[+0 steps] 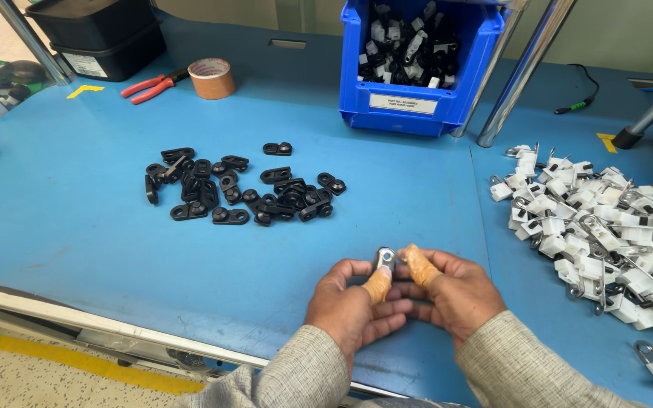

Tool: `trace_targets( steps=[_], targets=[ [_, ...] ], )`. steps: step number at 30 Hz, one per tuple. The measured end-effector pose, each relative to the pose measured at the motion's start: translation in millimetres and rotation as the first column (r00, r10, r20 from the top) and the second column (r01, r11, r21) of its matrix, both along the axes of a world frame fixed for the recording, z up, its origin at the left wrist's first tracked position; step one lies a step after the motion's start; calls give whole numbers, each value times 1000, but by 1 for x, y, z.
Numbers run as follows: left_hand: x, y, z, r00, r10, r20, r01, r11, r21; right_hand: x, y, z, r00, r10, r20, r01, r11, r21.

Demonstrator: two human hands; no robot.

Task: The person picks black plastic bracket parts one at a time from the workbench, fits a white foam-lined clip piece into each bracket by hand, presses the pieces together, and sets the assembled part down on the bench. The person repeats this assembly cycle continuously across the episode.

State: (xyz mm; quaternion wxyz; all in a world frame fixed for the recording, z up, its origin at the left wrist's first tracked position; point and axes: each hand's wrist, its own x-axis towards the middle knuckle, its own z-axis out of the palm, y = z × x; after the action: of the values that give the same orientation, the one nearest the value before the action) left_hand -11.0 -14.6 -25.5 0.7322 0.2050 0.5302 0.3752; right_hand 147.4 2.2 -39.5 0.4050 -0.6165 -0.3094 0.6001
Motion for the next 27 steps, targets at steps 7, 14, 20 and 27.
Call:
trace_targets(
  steps=[7,14,20,27],
  targets=[
    [0,-3,4,931,-139,-337,188,975,118,23,19,-5,936,227,269,-270,953,135],
    [-3,-12,15,779,-188,-599,346,924,160,32,29,-8,849,420,320,-474,874,111],
    [5,-15,17,731,-86,-677,311,925,218,5,12,-17,927,97,362,-178,964,197],
    [5,-16,14,752,-76,-655,291,929,227,2,13,-15,976,-5,220,-16,996,92]
  ],
)
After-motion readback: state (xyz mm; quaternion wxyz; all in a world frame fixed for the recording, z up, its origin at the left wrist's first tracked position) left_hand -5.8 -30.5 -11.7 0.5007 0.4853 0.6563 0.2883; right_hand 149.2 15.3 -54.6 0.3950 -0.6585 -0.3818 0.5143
